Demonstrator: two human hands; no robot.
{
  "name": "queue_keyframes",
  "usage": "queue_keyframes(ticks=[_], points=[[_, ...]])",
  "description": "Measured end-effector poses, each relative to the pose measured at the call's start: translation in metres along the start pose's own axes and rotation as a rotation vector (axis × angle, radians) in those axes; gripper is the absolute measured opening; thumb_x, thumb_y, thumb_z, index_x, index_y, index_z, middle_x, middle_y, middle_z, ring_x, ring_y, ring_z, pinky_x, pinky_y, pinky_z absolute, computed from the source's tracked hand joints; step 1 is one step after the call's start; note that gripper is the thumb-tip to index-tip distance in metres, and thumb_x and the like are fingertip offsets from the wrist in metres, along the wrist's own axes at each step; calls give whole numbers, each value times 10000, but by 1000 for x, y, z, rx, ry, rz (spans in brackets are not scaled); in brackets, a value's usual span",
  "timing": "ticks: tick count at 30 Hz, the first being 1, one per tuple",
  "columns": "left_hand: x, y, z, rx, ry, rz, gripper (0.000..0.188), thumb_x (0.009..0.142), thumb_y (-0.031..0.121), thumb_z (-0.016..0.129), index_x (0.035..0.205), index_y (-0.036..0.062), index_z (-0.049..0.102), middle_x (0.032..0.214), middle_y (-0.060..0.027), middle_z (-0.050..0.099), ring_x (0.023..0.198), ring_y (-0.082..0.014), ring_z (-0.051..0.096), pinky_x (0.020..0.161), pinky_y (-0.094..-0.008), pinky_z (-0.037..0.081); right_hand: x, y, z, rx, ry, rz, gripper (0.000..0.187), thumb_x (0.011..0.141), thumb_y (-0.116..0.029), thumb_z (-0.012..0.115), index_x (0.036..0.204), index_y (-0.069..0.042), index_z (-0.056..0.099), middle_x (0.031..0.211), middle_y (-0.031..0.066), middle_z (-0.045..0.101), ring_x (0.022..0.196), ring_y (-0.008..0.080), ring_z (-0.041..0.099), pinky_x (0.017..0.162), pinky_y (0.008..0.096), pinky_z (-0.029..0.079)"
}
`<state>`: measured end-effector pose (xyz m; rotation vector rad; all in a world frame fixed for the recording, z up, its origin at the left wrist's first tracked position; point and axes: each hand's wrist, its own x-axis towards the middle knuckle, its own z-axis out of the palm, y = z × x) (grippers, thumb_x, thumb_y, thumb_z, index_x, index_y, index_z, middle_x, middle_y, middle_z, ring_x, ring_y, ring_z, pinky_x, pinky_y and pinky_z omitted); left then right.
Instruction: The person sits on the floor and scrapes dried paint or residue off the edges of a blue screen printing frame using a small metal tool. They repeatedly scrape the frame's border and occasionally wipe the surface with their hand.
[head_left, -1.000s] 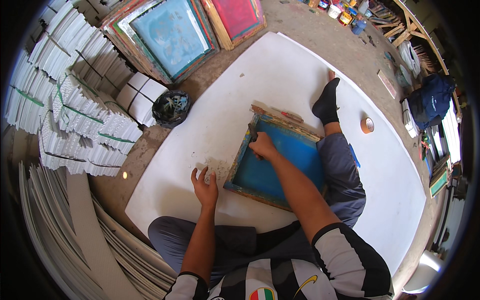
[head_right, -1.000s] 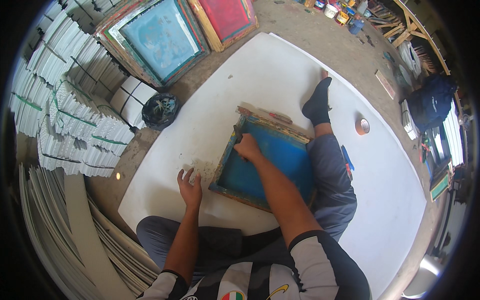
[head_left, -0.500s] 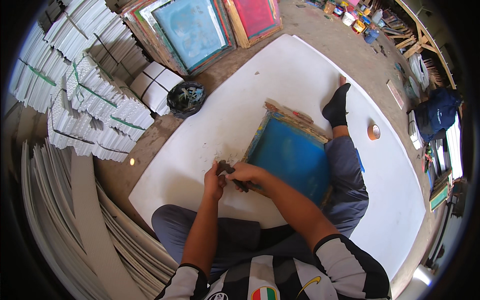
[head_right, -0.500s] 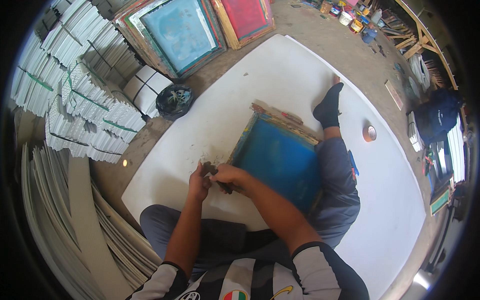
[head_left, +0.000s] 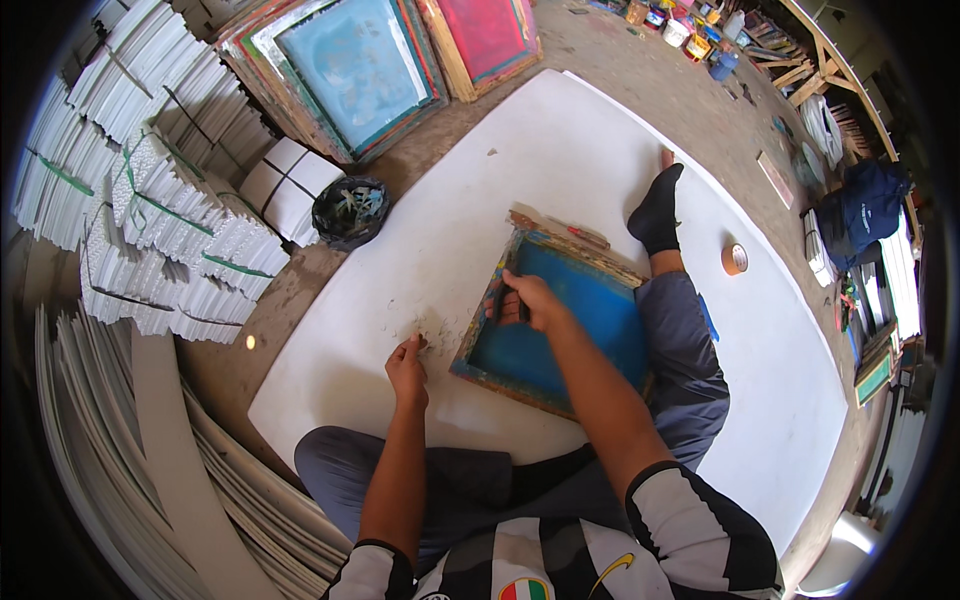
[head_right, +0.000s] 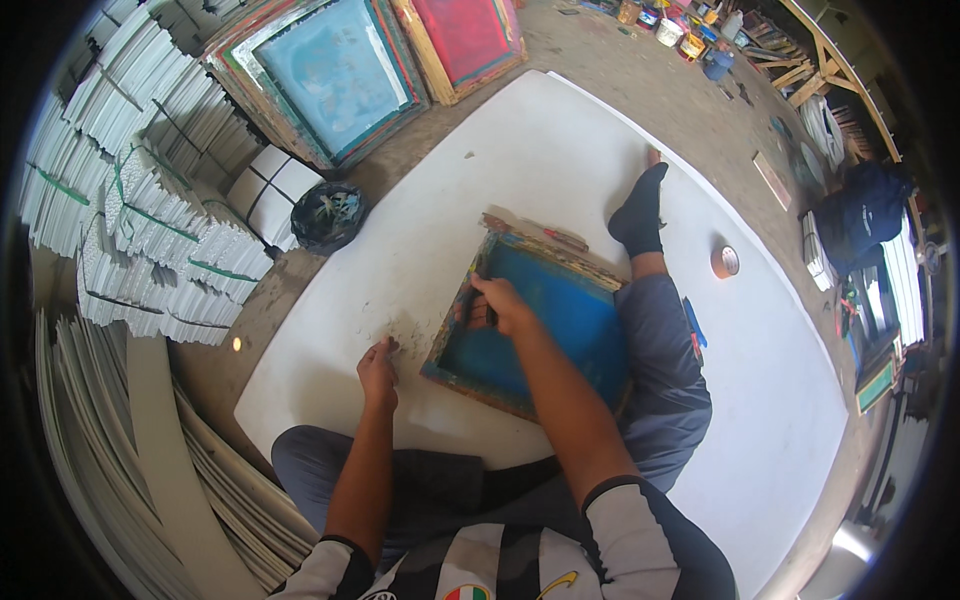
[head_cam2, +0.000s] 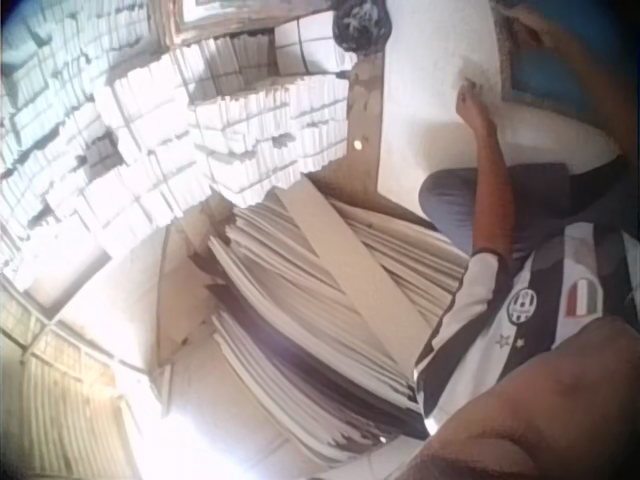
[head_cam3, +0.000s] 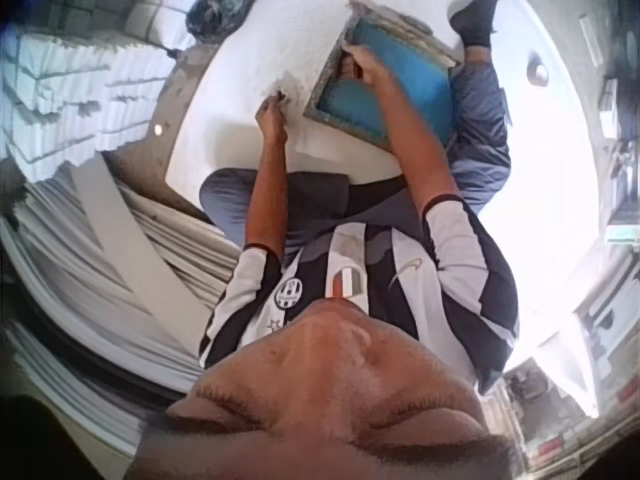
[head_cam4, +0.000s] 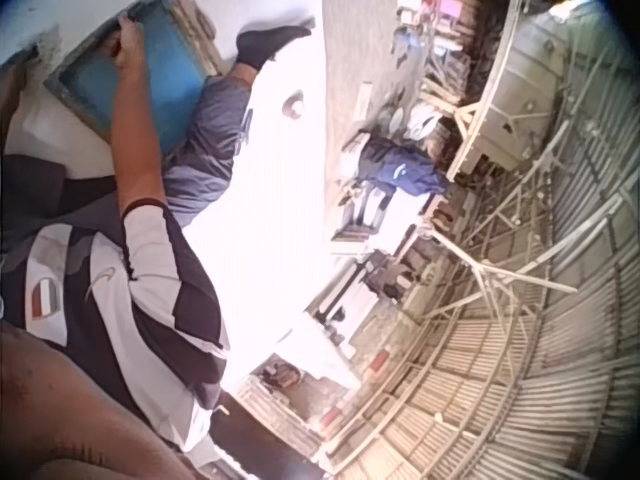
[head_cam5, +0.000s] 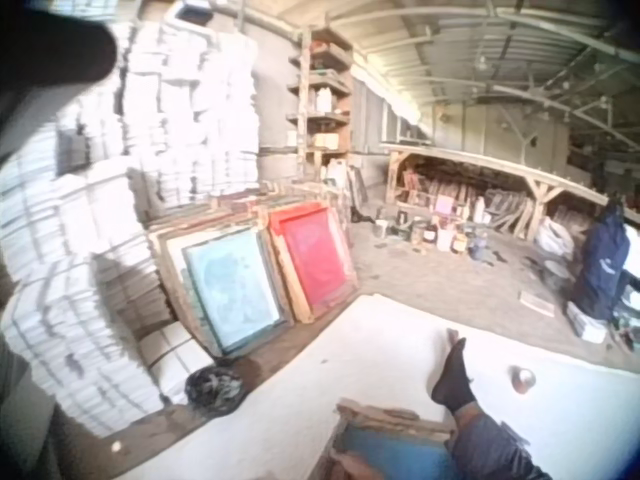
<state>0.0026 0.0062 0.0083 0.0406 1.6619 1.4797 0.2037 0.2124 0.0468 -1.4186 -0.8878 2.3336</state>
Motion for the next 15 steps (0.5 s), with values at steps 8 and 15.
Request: queue_keyframes(ticks=[8,15], points=[[-2,0,0,48,-11,-16,369,986,331,714,1092,-22,697,1015,-102,751,466,-54,385,409,-249,284,11,-4,-11,215,-32,7,389,1102,-371,481,1239,-17,569,1050,244,726,952,382,746,842,546,601],[-5,0,2,21,-4,-7,334,989,328,728,1029,-4,726,887,-45,732,460,-44,380,414,-247,275,15,2,-20,256,-84,2,391,1090,-374,500,1253,-29,584,1083,237,726,983,379,745,884,541,589]])
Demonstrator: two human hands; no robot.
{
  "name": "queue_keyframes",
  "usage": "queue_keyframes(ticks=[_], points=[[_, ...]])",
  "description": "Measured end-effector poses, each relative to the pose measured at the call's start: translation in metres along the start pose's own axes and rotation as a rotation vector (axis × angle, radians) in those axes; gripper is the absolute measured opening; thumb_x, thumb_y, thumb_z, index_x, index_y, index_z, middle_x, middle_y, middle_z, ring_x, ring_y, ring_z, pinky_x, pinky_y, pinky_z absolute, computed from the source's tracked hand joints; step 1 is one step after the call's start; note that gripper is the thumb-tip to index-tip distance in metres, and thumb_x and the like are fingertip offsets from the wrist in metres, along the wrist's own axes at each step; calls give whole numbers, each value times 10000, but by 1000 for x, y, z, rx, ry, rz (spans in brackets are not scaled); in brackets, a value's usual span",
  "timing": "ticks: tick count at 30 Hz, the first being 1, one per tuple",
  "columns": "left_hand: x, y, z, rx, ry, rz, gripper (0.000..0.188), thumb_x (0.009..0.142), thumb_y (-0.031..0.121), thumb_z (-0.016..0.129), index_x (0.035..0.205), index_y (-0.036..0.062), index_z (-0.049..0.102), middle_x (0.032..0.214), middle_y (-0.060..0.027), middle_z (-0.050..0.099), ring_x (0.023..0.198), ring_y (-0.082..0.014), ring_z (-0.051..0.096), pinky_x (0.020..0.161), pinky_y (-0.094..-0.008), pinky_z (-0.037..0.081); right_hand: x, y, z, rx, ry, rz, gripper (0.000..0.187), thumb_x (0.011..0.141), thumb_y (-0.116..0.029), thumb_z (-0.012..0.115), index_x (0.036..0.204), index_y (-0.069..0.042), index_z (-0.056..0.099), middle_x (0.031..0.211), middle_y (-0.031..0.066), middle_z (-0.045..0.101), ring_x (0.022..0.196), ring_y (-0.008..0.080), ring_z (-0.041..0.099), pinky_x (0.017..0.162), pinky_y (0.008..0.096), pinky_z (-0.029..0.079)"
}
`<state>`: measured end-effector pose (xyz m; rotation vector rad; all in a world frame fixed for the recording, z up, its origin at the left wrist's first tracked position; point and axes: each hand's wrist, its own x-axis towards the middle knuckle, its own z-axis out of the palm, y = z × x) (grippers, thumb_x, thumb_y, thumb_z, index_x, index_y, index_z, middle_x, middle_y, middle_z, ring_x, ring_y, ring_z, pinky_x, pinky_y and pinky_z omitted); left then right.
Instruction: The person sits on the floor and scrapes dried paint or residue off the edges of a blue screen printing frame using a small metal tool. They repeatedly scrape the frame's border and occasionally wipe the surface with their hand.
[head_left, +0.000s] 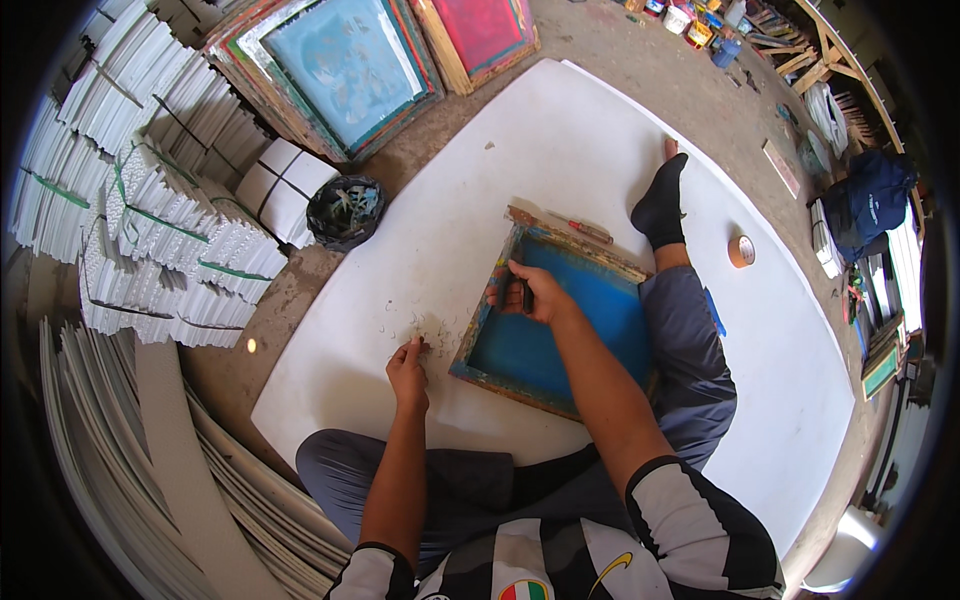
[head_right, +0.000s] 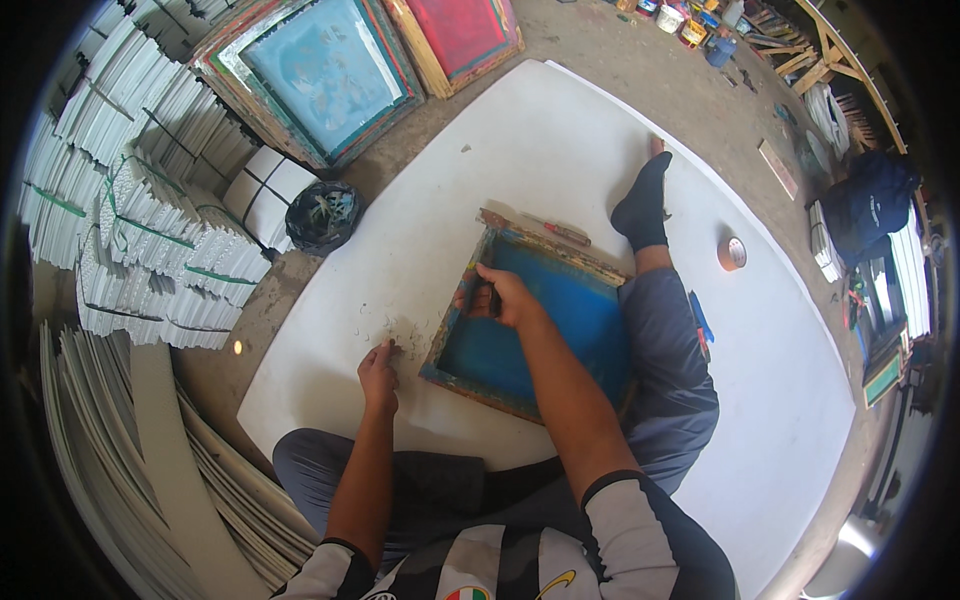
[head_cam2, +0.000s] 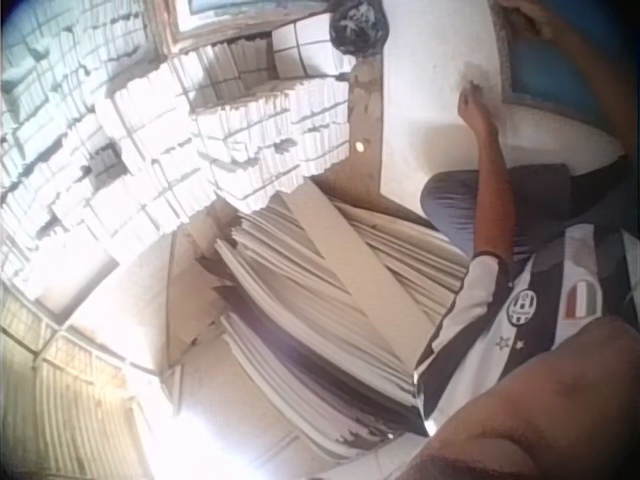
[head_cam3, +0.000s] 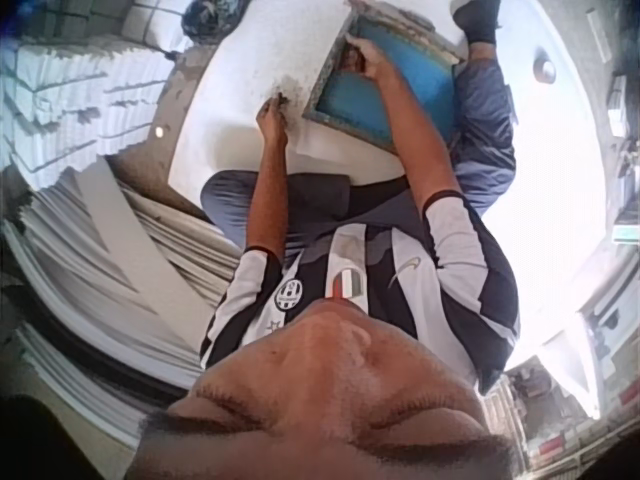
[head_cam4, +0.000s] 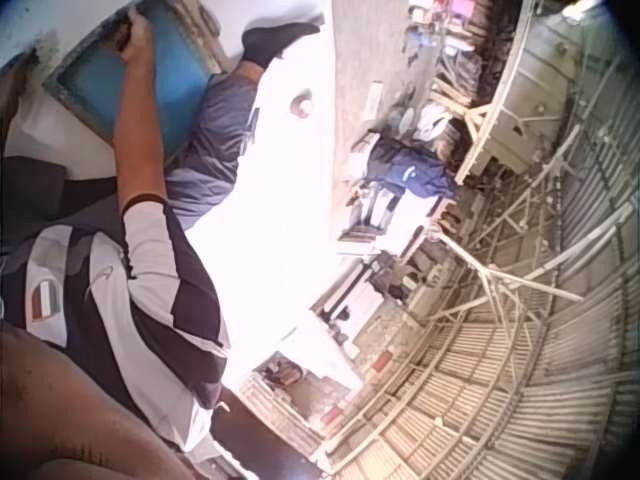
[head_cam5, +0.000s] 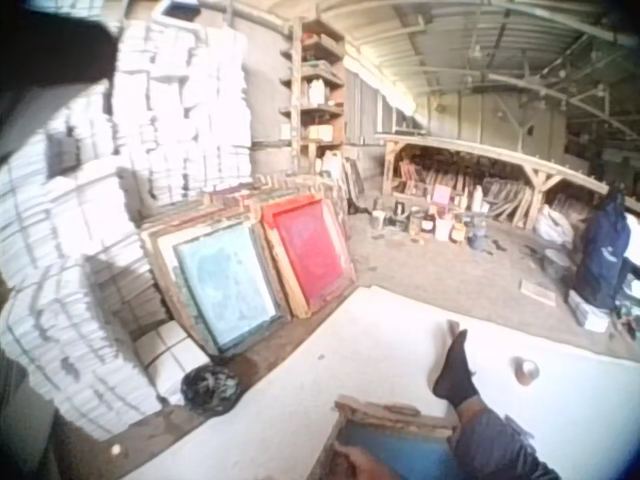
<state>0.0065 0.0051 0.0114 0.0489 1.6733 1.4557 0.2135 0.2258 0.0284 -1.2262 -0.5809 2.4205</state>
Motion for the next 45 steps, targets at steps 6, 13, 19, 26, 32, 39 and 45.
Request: queue_keyframes(ticks=[6,13,19,26,32,39,45], points=[[-2,1,2,2,1,-8,325,992,329,724,1021,6,730,861,-34,723,457,-46,379,413,-250,276,3,-5,-5,-49,-62,22,404,1091,-400,490,1244,-43,599,1093,230,732,988,369,749,872,541,593],[1,-1,-2,0,-34,-33,324,994,316,716,1092,8,696,940,-53,734,450,-45,352,403,-242,263,10,-5,-9,28,50,63,288,1033,-315,606,1131,-45,626,990,188,722,799,313,727,711,491,602],[0,-2,-1,10,-22,-23,359,995,345,718,1068,-5,733,911,-49,742,469,-53,389,430,-252,295,2,-17,6,-249,239,95,140,915,-96,674,1010,-28,598,783,125,653,604,229,633,511,405,543],[1,-5,4,47,-20,-26,392,988,346,715,1128,-20,707,914,-60,733,455,-56,385,409,-247,290,2,-10,10,-609,370,-84,157,868,-78,672,982,12,611,800,165,663,666,266,674,528,429,556],[-1,-3,3,42,-23,-21,386,991,343,716,1122,-21,723,932,-55,741,485,-57,406,438,-246,309,1,0,10,-1311,639,-337,313,840,-192,669,1085,2,693,1044,238,737,999,410,708,848,522,574],[-11,15,5,15,-192,-51,420,1019,379,657,1155,-17,691,1042,-89,739,476,-57,354,425,-244,270,-41,25,76,-1450,182,-180,314,822,-235,656,996,15,731,871,225,746,846,375,748,790,484,595],[-10,17,-1,-233,-290,-201,306,1018,329,682,1114,39,703,1025,-61,742,478,-46,343,439,-250,248,-48,72,111,-1416,-175,75,266,810,-190,623,827,65,697,697,174,709,596,292,720,584,419,578]])
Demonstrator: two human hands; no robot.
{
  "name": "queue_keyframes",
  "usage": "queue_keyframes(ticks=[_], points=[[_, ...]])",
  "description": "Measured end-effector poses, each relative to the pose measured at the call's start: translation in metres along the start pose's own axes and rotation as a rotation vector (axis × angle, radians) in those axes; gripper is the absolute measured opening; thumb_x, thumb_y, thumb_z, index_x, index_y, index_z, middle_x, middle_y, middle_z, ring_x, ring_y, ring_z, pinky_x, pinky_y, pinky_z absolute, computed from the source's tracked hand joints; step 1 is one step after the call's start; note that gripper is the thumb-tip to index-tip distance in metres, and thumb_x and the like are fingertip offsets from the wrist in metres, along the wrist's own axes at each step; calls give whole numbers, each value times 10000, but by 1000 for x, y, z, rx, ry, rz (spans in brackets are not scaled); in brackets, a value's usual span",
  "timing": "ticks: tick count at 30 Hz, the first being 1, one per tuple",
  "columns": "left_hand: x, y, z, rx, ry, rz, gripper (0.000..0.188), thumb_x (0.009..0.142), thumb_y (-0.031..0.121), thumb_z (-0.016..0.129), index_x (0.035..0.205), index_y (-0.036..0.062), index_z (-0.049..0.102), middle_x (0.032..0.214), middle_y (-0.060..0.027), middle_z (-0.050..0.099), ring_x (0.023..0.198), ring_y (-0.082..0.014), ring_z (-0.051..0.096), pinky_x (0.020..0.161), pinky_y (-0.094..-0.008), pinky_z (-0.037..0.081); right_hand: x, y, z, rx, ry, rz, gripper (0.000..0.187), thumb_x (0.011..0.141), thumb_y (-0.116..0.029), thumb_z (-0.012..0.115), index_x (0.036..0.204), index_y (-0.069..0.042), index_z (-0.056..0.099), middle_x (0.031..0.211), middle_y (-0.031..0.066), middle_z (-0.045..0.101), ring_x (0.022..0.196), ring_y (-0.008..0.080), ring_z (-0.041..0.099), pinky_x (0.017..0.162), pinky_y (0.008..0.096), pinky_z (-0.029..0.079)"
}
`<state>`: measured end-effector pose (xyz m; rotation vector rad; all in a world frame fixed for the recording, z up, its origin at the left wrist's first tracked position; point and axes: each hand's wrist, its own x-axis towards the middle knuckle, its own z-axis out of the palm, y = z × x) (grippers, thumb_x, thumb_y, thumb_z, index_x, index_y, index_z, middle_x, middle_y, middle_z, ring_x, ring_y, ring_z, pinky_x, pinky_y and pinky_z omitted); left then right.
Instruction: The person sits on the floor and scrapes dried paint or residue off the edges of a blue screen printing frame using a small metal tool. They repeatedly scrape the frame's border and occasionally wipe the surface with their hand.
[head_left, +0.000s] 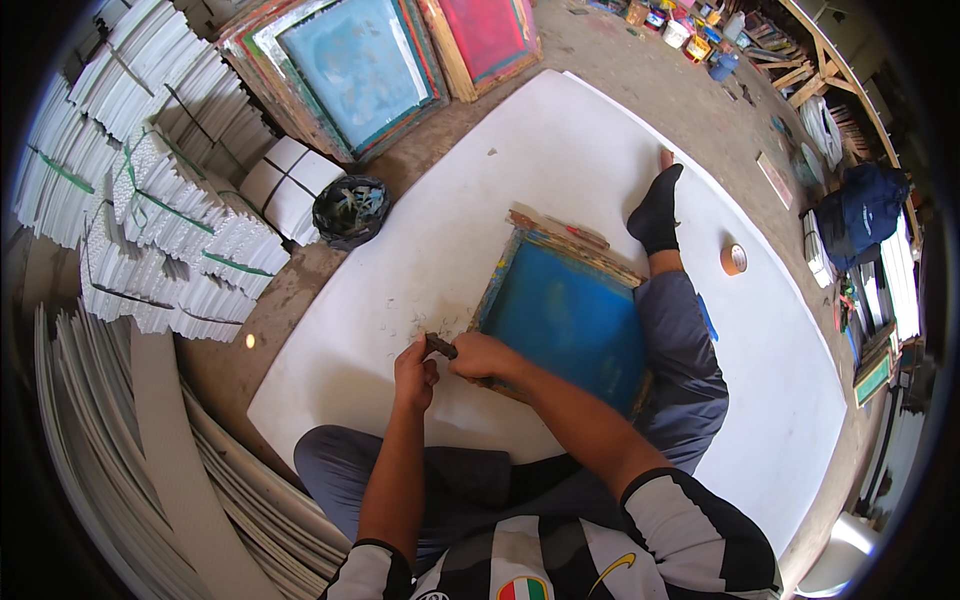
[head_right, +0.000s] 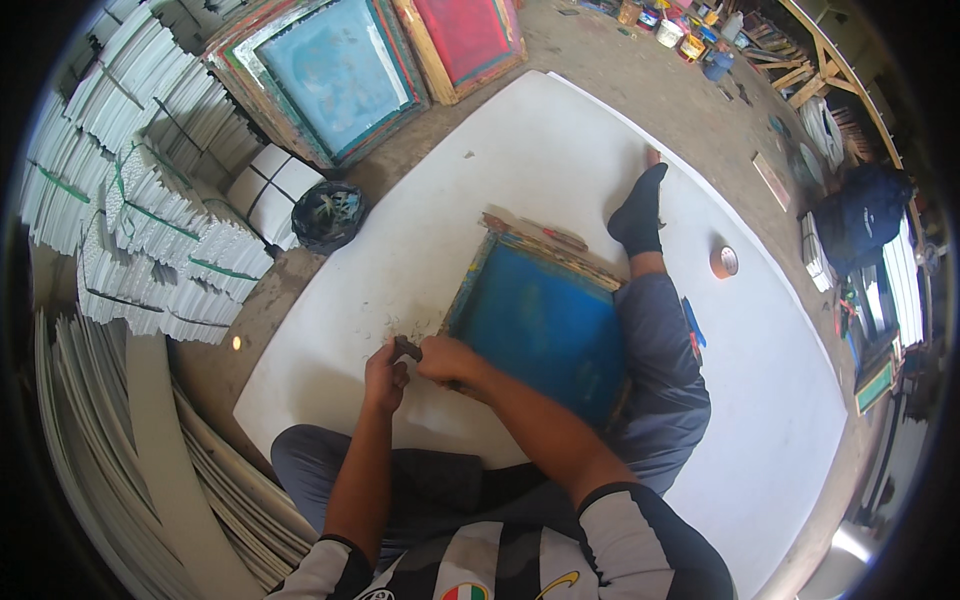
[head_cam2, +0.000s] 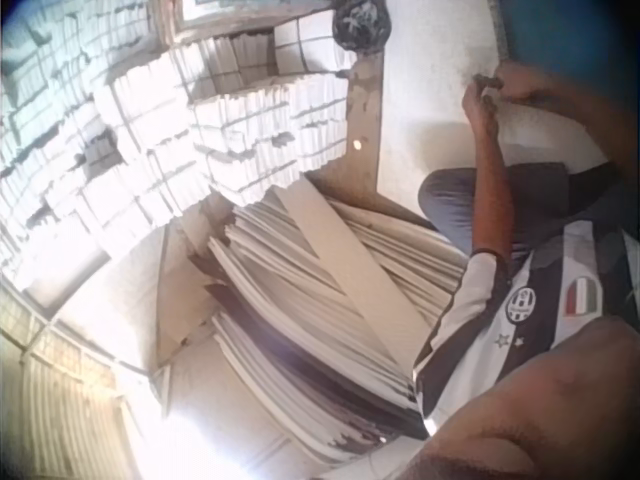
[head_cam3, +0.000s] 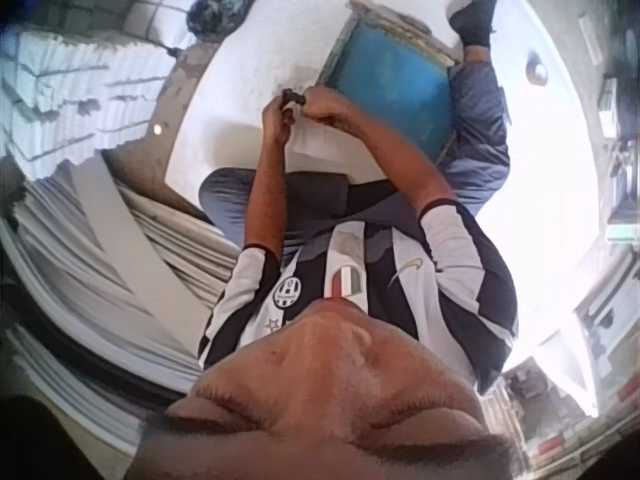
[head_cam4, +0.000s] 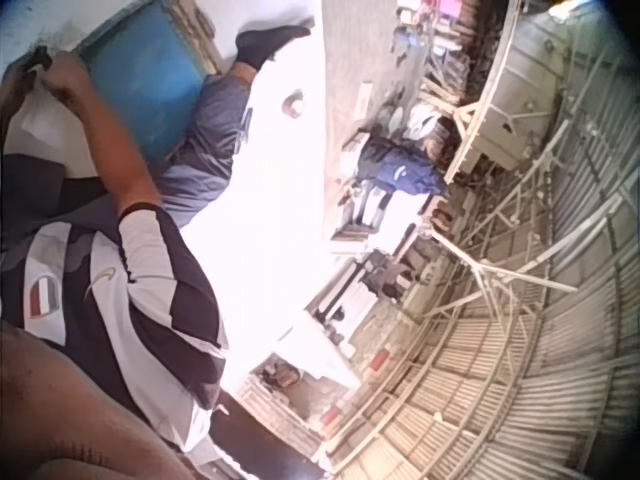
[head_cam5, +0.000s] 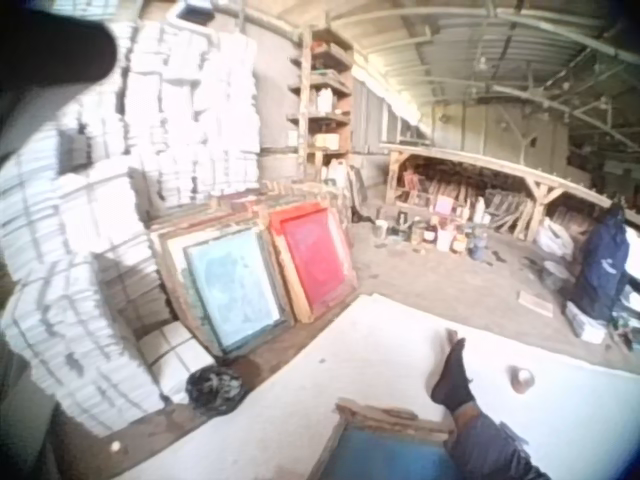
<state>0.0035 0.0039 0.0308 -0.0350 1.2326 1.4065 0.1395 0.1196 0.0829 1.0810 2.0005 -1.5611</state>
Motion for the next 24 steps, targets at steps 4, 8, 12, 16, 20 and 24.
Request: queue_keyframes(ticks=[4,8,12,16,20,24], points=[[9,-4,-10,-65,69,37,262,998,300,719,1056,45,708,972,-28,730,475,-40,334,434,-248,235,9,14,3,107,-124,8,307,937,-280,668,909,26,671,710,123,705,585,222,699,533,375,556],[11,-2,-12,132,152,188,272,971,286,752,1018,19,739,923,-42,738,554,-65,478,503,-256,368,2,20,-15,399,-231,56,407,1032,-392,602,1064,11,646,840,136,740,680,247,732,567,388,572],[15,-11,-10,539,303,365,342,959,306,760,957,-36,770,824,-77,737,687,-99,586,627,-268,448,1,44,-52,869,-13,66,480,1072,-442,546,1206,17,584,1005,202,750,859,298,768,667,436,620],[19,-17,-15,676,375,465,427,972,356,724,936,-65,788,807,-121,765,736,-190,680,755,-337,529,17,64,-89,1157,153,13,494,1084,-427,524,1221,46,559,1029,271,726,876,373,758,748,522,630],[14,-12,-12,799,396,432,425,984,352,694,945,-62,782,819,-128,759,756,-191,667,771,-345,518,24,70,-108,1251,168,2,471,1095,-402,505,1237,45,544,1086,304,709,937,409,748,804,548,629],[13,-11,-9,758,381,399,404,984,321,696,938,-74,770,831,-108,747,779,-167,627,762,-333,490,32,76,-111,1312,194,22,455,1097,-392,501,1232,41,545,1091,307,707,954,413,745,809,558,624]])
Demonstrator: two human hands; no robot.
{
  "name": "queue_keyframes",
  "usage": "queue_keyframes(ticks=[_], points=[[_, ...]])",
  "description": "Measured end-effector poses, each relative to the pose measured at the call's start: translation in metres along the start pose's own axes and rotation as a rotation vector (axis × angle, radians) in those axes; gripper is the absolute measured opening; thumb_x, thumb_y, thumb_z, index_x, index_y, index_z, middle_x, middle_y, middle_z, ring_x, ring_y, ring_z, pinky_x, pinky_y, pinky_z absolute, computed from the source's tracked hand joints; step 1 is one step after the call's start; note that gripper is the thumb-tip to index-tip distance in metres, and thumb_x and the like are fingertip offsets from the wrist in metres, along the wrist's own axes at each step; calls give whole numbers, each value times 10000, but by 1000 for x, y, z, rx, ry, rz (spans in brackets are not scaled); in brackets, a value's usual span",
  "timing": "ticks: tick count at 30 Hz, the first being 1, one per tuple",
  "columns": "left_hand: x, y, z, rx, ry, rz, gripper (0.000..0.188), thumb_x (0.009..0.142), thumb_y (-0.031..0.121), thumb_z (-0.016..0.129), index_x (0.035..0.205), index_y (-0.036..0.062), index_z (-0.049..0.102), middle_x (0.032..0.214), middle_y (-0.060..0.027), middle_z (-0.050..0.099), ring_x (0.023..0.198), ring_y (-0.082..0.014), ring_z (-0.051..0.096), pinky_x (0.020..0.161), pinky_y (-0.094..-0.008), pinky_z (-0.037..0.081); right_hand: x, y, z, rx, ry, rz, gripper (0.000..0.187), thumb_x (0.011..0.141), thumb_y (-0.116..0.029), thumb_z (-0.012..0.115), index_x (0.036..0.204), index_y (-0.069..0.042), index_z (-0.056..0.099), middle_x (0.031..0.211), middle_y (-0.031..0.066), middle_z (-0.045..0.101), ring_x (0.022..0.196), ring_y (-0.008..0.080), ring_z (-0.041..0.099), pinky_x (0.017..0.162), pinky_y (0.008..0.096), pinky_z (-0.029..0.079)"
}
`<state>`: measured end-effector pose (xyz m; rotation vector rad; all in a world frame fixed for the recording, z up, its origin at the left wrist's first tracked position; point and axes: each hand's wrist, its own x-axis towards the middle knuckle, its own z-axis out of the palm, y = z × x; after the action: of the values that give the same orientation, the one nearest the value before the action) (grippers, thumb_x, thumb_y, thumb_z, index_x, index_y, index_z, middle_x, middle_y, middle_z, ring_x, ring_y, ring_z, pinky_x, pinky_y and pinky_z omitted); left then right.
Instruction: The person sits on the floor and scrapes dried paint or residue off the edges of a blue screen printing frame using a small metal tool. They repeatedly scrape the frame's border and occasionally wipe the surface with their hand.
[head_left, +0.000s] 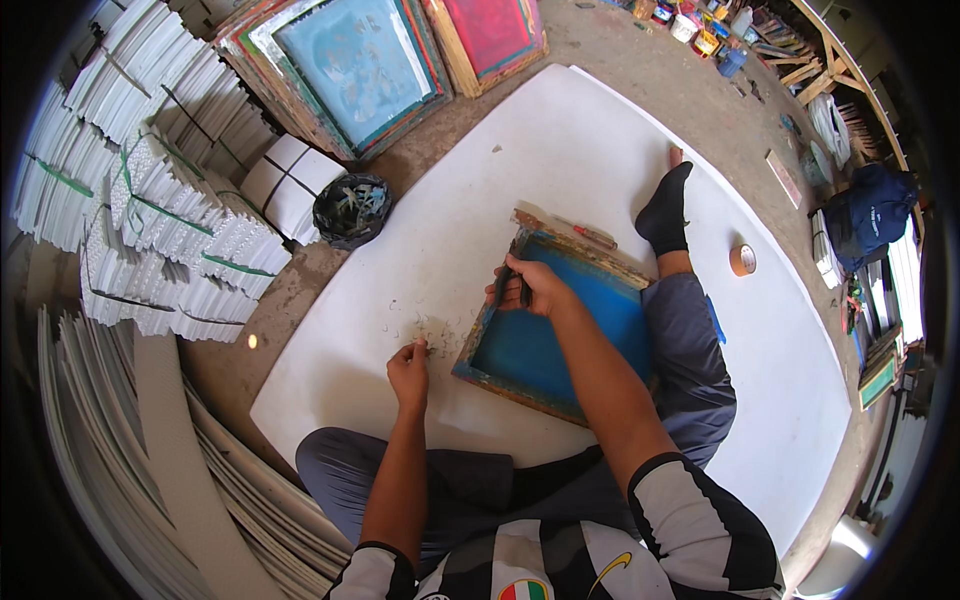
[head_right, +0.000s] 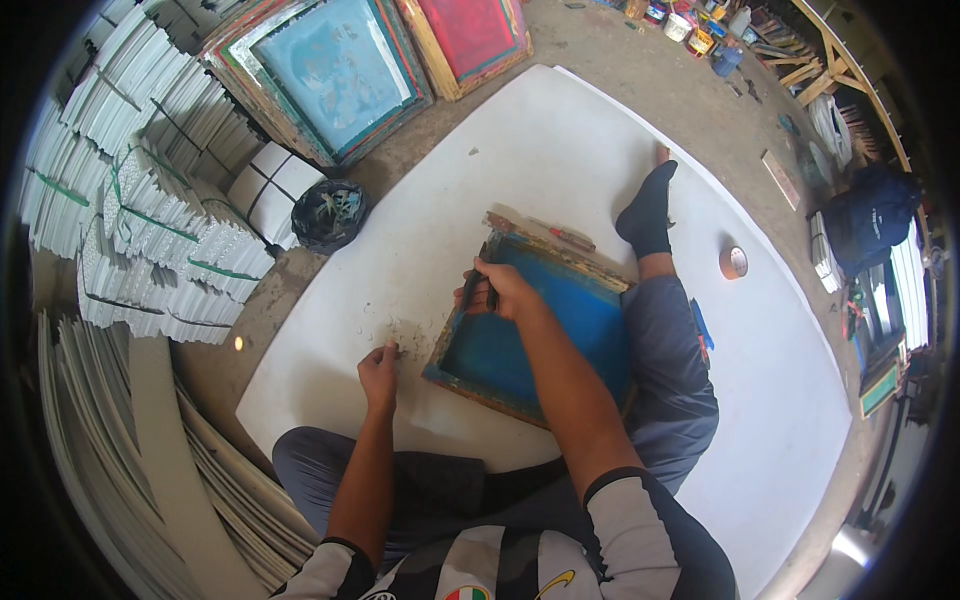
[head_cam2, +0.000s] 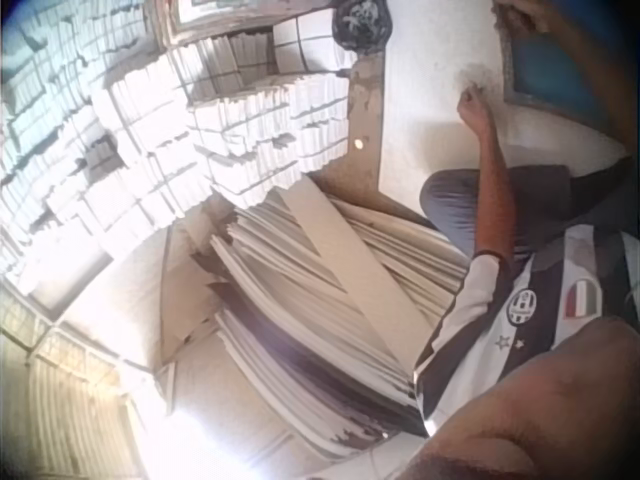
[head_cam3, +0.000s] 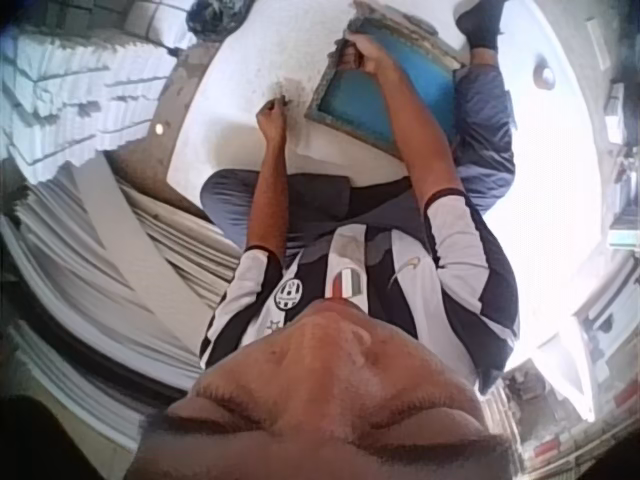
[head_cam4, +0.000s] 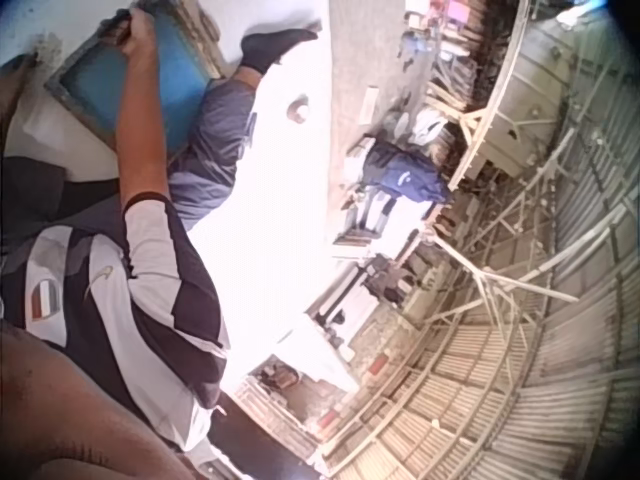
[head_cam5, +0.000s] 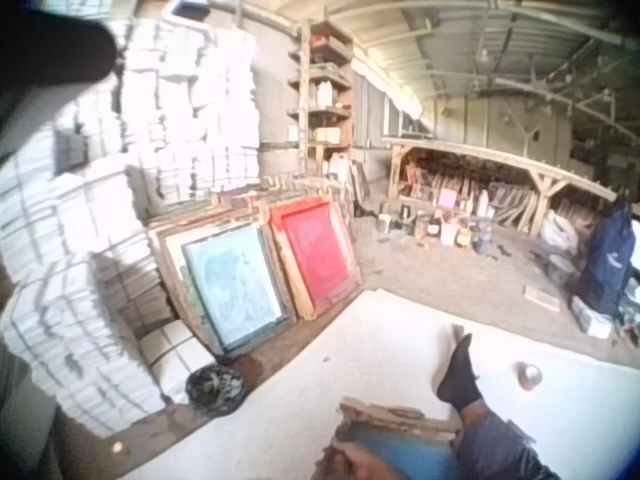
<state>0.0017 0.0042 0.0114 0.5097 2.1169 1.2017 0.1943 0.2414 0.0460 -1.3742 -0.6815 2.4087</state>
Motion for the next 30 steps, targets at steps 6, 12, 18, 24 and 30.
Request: queue_keyframes(ticks=[6,12,18,24,30], points=[[-1,-3,-2,-30,-14,-3,402,981,314,707,963,-83,766,840,-111,749,778,-164,628,760,-331,489,2,-1,1,13,27,22,412,1094,-377,511,1167,23,576,1024,271,723,909,389,749,777,540,624],[-1,-1,1,-38,-27,-14,398,980,305,710,982,-89,764,854,-113,754,790,-162,635,766,-326,491,12,-1,-9,-27,133,69,201,995,-222,651,1056,-37,605,789,155,692,636,290,689,650,516,609],[0,-7,0,-32,-30,-9,388,980,302,706,989,-81,770,865,-112,760,806,-162,645,786,-321,497,0,-8,3,-264,265,41,158,900,-120,668,995,-24,587,733,121,652,545,253,630,498,446,556],[-3,-5,5,-65,-47,-22,386,978,304,707,991,-77,771,862,-116,759,819,-164,649,808,-319,500,-2,4,-6,-813,367,-246,152,865,-122,674,894,6,597,723,160,667,559,279,676,480,447,530],[-1,-4,5,-5,-35,58,432,994,344,694,904,-74,763,785,-111,743,677,-171,635,695,-322,497,-9,20,-4,-1338,423,-494,300,825,-248,675,963,17,709,718,200,712,577,324,709,608,448,586]])
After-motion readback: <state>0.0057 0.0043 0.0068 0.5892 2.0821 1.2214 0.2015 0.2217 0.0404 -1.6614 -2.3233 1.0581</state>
